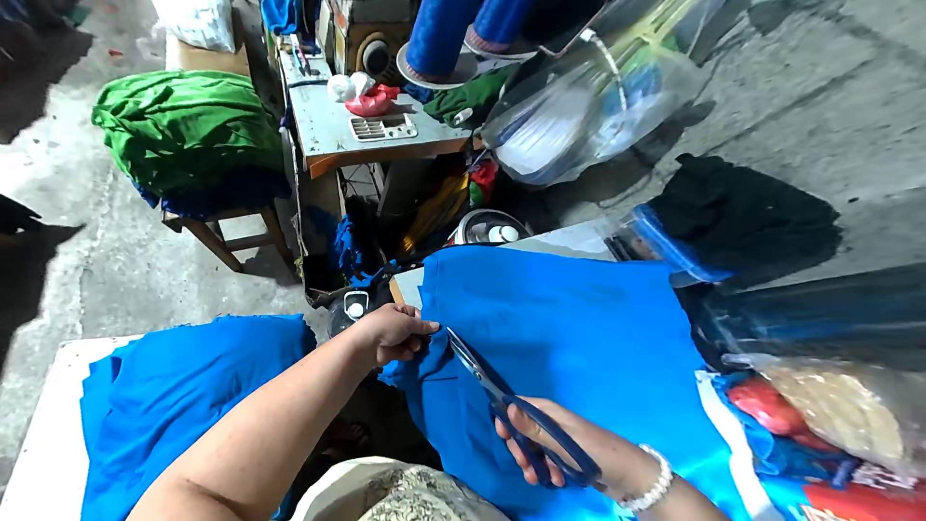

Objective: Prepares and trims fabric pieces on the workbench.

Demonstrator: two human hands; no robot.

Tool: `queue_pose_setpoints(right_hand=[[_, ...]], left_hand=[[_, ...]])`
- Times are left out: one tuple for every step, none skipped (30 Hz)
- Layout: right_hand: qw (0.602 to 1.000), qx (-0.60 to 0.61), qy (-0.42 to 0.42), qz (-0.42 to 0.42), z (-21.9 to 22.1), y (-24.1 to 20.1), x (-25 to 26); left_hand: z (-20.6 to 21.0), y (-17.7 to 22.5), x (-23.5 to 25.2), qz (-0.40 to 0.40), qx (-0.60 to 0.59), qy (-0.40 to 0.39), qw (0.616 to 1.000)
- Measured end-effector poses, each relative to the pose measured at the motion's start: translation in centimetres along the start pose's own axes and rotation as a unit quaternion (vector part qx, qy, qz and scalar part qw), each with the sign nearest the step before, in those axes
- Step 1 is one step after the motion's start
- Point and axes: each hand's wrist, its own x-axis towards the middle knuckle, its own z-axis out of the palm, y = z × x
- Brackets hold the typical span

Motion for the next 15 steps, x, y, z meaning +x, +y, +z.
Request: queue_pose_setpoints(right_hand=[[1.0,-0.007,0.001,0.003,0.0,-0.3,0.1],[1.0,-0.01,0.002,0.005,-0.1,-0.5,0.2],[1.0,-0.008,0.005,0.005,-0.1,-0.7,0.3],[1.0,-0.005,0.005,0.001,-0.1,-0.9,0.4],[1.0,-0.004,0.003,-0.003,-0.2,-1.0,0.5],[1.0,-0.008,0.001,-0.006,-0.2,-1.2,0.6],[1.0,-0.013,-0.001,-0.005,-0.2,-1.4,0.7],[1.0,-0.018,-0.001,-0.002,-0.2,-1.7,0.7],[1.0,-0.02,0.0,0.001,-0.3,-1.9,0.8],[1.0,-0.022,0.0,-0.002,-0.4,-2.0,1.0],[1.0,-0.022,0.0,-0.008,-0.6,-2.2,1.1],[1.0,-0.021,0.0,-0.018,-0.6,-2.2,1.2],[0.999,-0.023,-0.001,-0.025,-0.7,-2.4,1.2],[0.999,-0.026,0.0,-0.028,-0.7,-2.5,1.3],[0.999,-0.027,0.0,-0.027,-0.8,-2.6,1.3]], left_hand=[[0.0,0.1,0.0,-0.001,-0.003,-0.005,1.0],[0.1,0.2,-0.1,-0.003,-0.003,-0.009,1.0],[0.0,0.3,-0.2,-0.003,-0.003,-0.012,1.0],[0.0,0.4,-0.3,-0.001,0.0,-0.016,1.0],[-0.1,0.5,-0.3,0.002,0.004,-0.023,1.0],[-0.2,0.6,-0.2,0.006,0.01,-0.03,0.999],[-0.4,0.8,-0.1,0.007,0.018,-0.041,0.999],[-0.5,0.9,0.0,0.008,0.024,-0.043,0.999],[-0.5,1.0,0.0,0.009,0.035,-0.042,0.998],[-0.5,1.2,-0.1,0.008,0.051,-0.038,0.998],[-0.4,1.3,-0.2,0.008,0.073,-0.034,0.997],[-0.4,1.4,-0.2,0.008,0.095,-0.03,0.995],[-0.4,1.4,-0.2,0.012,0.108,-0.026,0.994],[-0.4,1.4,-0.1,0.016,0.116,-0.023,0.993],[-0.5,1.3,0.0,0.02,0.115,-0.022,0.993]])
